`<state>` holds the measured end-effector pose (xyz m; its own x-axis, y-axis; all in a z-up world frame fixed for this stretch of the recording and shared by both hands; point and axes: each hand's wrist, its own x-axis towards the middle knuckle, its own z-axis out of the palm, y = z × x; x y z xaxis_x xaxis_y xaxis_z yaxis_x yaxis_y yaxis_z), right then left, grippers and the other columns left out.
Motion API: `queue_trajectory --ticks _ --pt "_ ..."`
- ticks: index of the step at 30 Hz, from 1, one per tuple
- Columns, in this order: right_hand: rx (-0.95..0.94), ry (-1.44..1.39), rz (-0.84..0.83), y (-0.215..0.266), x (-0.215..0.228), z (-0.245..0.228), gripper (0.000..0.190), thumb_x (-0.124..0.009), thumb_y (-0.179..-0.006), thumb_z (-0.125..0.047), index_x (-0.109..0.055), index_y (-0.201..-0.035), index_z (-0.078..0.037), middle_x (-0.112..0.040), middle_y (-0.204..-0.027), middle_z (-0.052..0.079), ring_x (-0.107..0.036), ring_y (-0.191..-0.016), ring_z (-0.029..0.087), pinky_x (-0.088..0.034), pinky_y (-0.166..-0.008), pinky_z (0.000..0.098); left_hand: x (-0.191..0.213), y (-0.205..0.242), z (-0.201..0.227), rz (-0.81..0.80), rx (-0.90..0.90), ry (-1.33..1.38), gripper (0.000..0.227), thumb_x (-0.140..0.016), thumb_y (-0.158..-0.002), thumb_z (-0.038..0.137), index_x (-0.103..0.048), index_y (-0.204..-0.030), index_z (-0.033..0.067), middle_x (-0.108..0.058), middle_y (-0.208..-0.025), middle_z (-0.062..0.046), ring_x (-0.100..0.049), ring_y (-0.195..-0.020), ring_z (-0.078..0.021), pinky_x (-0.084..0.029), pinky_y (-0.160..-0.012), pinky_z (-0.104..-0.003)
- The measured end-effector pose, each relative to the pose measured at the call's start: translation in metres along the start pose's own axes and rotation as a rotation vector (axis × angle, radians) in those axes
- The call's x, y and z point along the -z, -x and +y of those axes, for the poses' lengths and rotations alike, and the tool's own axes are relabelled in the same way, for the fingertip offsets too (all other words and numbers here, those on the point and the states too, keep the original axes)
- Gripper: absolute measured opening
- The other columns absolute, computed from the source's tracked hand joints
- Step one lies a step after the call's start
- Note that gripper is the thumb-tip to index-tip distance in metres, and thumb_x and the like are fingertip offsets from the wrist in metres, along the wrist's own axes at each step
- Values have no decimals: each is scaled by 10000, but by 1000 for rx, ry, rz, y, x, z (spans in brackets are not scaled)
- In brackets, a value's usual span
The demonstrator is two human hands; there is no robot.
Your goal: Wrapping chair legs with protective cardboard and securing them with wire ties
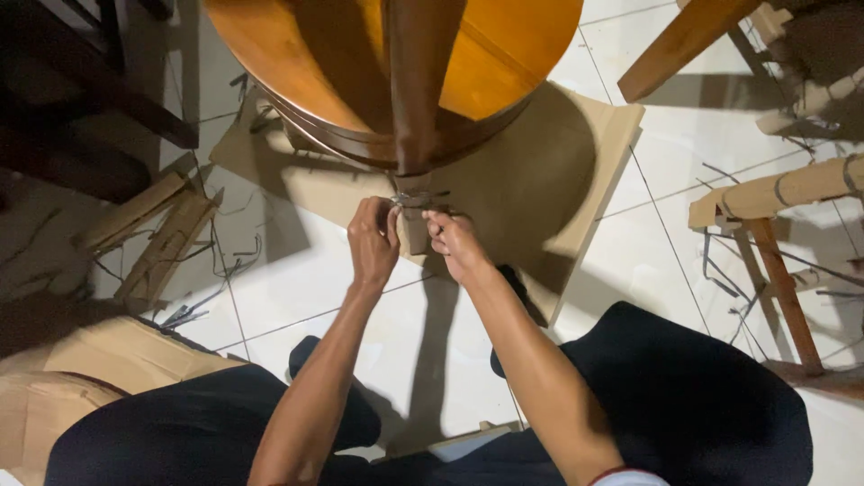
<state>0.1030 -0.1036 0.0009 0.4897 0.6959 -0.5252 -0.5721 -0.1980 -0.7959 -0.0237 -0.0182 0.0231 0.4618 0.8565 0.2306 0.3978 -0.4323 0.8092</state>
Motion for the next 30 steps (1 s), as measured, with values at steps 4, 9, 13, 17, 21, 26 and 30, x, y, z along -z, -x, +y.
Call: queue_trajectory --ticks 4,9,13,17,21,26,30 --pt "-3 -25 46 1 -7 3 169 -509 -1034 -143 -627 -1094 -38 -407 -682 -67 -334 -477 -19 -247 -335 89 -18 4 -2 78 307 221 79 -677 -975 168 -657 -909 128 -673 -762 -45 -709 -696 -225 -558 -688 -331" --pt "-11 -79 94 44 -43 -12 127 -537 -1013 -124 -607 -1087 -47 -445 -715 -29 -359 -471 -5 -272 -328 99 -43 5 -28 71 705 342 43 -742 -887 234 -744 -927 217 -756 -813 -17 -751 -716 -173 -578 -732 -319" --pt "-30 -82 75 44 -46 9 72 -603 -990 -142 -628 -1026 -85 -486 -725 -11 -381 -471 5 -283 -336 100 -39 4 -18 68 844 535 133 -733 -892 213 -784 -1009 180 -722 -720 -19 -631 -617 -98 -523 -630 -255" --pt "-47 -77 68 37 -40 17 80 -608 -990 -158 -618 -1035 -93 -519 -757 -3 -414 -493 5 -296 -346 92 -29 4 -13 33 875 707 221 -725 -906 161 -749 -1114 91 -660 -664 -40 -572 -574 -99 -495 -591 -225" --pt "-66 -68 92 26 -36 28 99 -636 -992 -205 -622 -1011 -109 -599 -817 4 -466 -532 12 -310 -367 96 -25 4 -13 -19 878 710 230 -766 -887 196 -750 -1099 107 -698 -693 -45 -520 -564 -68 -434 -581 -193" --pt "-49 -24 166 14 -36 29 103 -648 -974 -209 -621 -1006 -115 -667 -848 6 -546 -566 30 -336 -386 107 -36 5 -29 -29 849 635 213 -794 -845 244 -777 -1046 177 -716 -750 -4 -448 -614 -49 -368 -620 -190" --pt "43 58 225 -3 -32 40 143 -673 -950 -178 -595 -1008 -74 -703 -894 72 -602 -594 58 -392 -416 131 -37 7 -30 -6 800 637 221 -781 -851 240 -771 -1060 169 -737 -785 -20 -509 -683 -67 -359 -655 -205"
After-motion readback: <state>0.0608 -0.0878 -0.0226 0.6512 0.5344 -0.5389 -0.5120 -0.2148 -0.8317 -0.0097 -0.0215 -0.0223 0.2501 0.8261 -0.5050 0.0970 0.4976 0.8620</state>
